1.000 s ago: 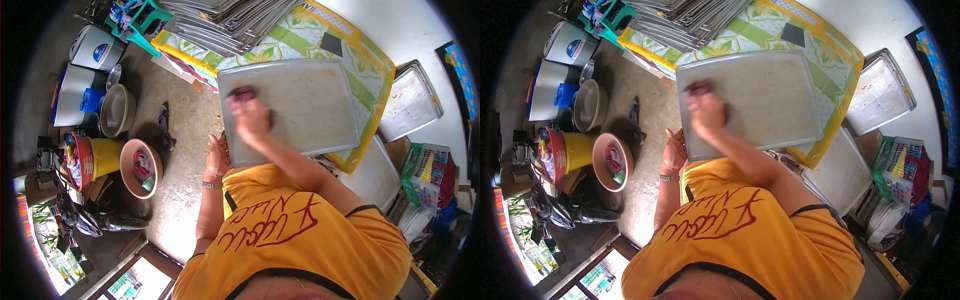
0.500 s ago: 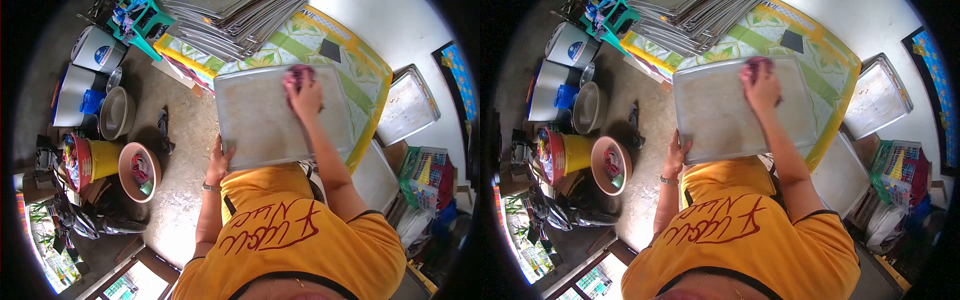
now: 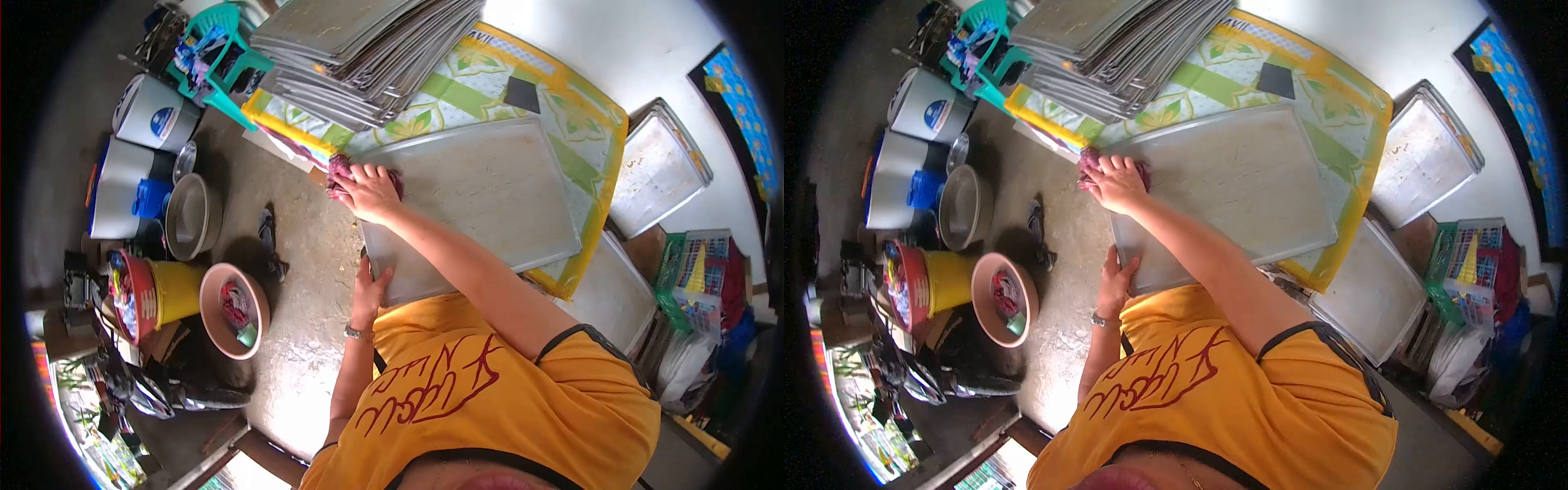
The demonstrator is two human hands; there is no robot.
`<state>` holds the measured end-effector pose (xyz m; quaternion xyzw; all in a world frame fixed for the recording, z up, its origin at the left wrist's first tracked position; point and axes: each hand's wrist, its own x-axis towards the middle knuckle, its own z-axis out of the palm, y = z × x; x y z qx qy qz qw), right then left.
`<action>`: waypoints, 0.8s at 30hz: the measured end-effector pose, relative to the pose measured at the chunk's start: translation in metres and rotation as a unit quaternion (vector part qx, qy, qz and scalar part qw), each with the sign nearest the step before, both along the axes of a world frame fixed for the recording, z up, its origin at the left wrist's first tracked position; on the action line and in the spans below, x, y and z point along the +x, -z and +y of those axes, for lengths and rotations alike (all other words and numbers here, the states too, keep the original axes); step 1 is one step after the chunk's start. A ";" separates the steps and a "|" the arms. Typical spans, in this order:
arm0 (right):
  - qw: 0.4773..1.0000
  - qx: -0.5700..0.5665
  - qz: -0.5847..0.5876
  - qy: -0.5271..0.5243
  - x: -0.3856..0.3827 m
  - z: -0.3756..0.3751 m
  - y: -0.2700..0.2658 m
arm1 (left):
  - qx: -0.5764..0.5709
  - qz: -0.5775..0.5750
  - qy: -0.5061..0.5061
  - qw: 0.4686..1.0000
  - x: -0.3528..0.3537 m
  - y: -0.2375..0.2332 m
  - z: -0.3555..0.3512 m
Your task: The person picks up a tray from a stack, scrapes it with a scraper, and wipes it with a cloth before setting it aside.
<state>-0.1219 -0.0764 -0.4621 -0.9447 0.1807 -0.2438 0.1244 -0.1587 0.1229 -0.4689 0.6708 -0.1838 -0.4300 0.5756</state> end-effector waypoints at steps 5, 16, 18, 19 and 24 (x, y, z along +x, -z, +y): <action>0.996 0.009 -0.018 0.090 -0.016 -0.014 0.003 | 0.001 0.083 -0.068 0.994 -0.009 -0.001 -0.006; 0.991 0.004 -0.015 0.131 -0.053 -0.039 0.002 | 0.070 -0.134 -0.156 0.976 0.015 0.014 -0.058; 0.984 0.004 -0.006 0.180 -0.084 -0.078 0.005 | 0.033 -0.117 -0.206 0.971 0.003 0.004 -0.058; 0.978 0.018 -0.006 0.206 -0.106 -0.100 0.006 | 0.016 -0.105 -0.230 0.967 -0.004 -0.004 -0.056; 0.851 -0.110 -0.012 0.513 -0.199 -0.194 -0.007 | -0.018 -0.124 -0.244 0.962 -0.014 -0.025 -0.045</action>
